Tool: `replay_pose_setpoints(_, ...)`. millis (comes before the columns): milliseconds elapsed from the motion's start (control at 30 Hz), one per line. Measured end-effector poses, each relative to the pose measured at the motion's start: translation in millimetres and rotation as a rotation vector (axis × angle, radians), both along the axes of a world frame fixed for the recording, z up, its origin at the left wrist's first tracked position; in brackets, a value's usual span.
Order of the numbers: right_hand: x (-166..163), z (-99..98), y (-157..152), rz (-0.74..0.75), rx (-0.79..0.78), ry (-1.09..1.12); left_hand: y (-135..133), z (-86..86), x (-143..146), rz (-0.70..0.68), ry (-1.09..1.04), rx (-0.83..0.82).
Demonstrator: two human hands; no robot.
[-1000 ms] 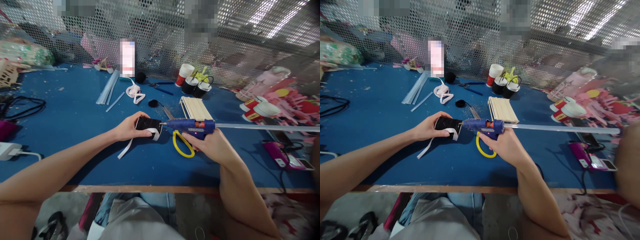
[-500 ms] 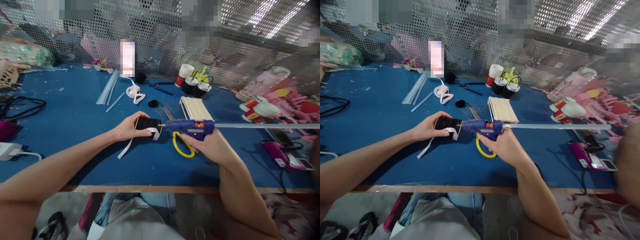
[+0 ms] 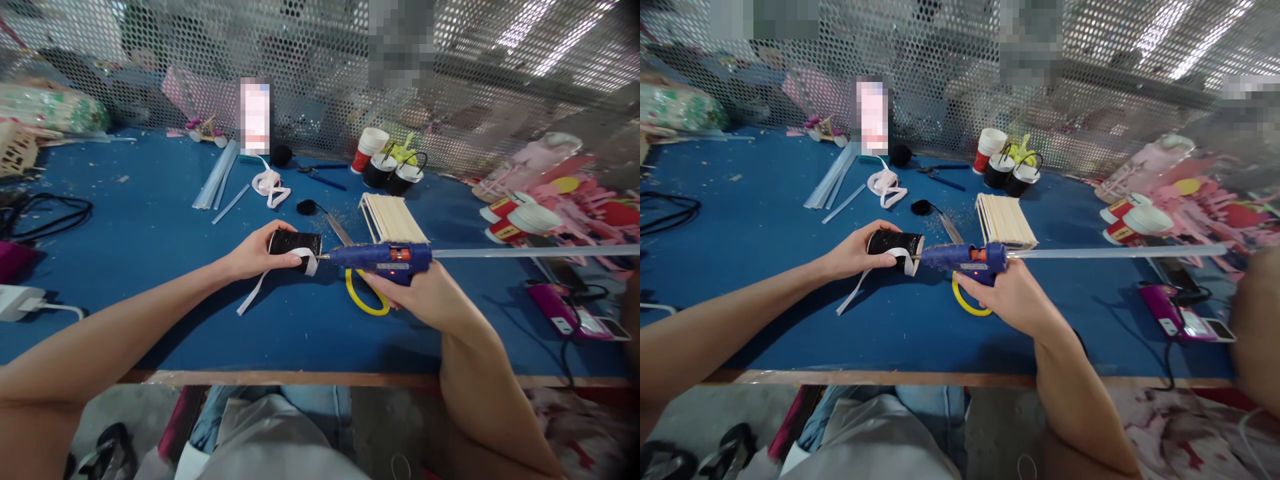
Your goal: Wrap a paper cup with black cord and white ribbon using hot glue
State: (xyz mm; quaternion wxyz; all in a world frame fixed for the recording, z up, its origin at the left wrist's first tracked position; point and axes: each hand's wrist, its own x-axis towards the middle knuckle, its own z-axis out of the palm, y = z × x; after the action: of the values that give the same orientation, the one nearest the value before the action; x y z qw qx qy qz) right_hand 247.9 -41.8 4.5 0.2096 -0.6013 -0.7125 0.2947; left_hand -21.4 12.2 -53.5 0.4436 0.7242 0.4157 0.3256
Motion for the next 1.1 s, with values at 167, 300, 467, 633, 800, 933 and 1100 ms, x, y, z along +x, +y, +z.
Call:
replay_pose_setpoints(167, -0.2, 1.2, -0.3, -0.026, -0.033, 0.026, -0.1, -1.5, -0.8, -0.017, -0.004, 0.026)
replay_pose_setpoints(300, -1.4, 4.1, -0.1, -0.037, -0.005, 0.017, -0.8, -1.4, -1.0, -0.038, -0.005, 0.07)
replay_pose_setpoints(467, -1.6, 6.5, 0.0, -0.044, 0.026, -0.007, -1.8, -1.5, -0.2, -0.059, -0.039, 0.086)
replay_pose_setpoints(633, 0.2, 4.4, 1.4, -0.02, 0.073, -0.012, -3.0, -2.0, 0.8, -0.089, -0.061, 0.092)
replay_pose_setpoints(800, 0.3, 4.4, 3.4, 0.026, 0.11, -0.038, -4.2, -2.1, 0.8, -0.101, -0.072, 0.102)
replay_pose_setpoints(933, 0.0, 4.4, 2.1, 0.02, 0.091, 0.001, -3.3, -3.0, 0.1, -0.102, -0.069, 0.103)
replay_pose_setpoints(1100, 0.0, 4.6, -0.3, 0.009, 0.01, 0.01, -1.9, -4.3, -0.5, -0.091, -0.04, 0.121)
